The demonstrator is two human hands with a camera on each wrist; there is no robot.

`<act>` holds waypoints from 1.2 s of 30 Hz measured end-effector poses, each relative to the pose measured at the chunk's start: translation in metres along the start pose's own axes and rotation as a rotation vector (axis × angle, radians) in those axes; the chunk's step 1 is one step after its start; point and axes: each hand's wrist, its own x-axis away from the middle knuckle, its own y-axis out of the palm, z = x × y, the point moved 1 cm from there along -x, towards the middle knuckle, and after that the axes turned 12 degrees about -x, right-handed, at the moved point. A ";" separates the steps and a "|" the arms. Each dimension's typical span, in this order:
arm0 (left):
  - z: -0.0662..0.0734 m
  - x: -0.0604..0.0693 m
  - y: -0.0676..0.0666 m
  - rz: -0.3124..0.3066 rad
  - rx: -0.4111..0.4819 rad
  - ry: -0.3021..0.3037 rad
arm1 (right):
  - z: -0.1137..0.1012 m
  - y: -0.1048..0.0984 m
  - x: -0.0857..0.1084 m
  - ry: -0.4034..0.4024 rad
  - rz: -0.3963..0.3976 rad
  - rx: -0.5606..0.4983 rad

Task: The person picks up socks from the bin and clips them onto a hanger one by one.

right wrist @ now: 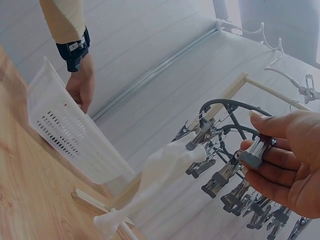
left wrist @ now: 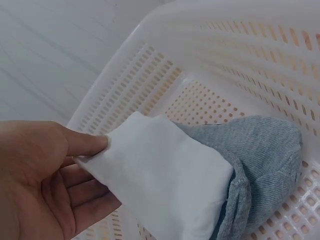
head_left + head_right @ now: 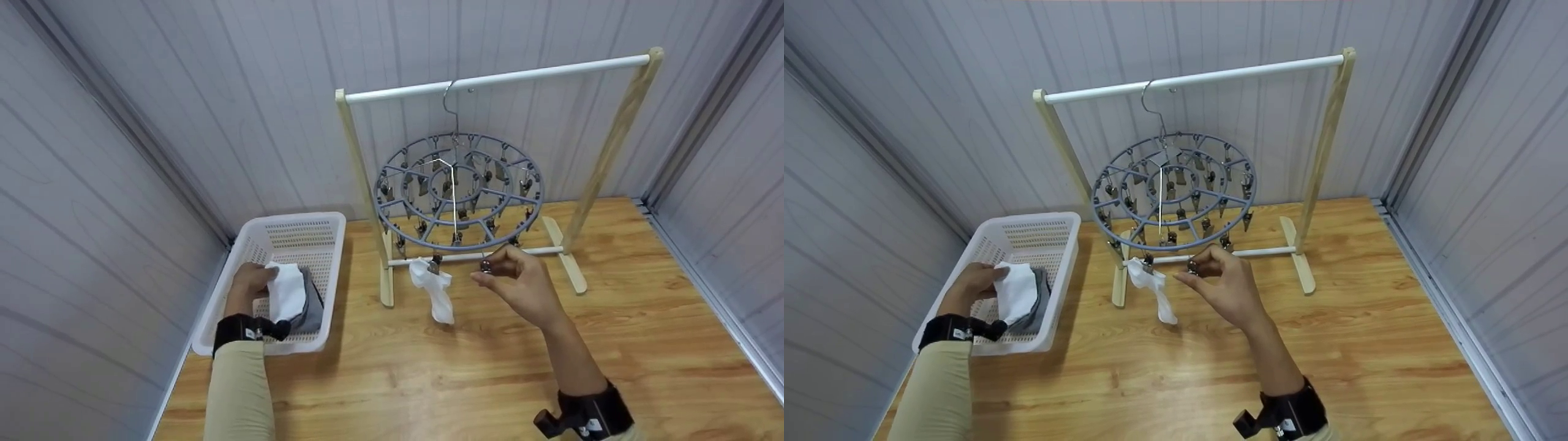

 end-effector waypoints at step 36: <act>0.041 0.103 -0.020 0.506 0.169 0.295 | 0.000 0.001 0.000 0.009 -0.001 -0.030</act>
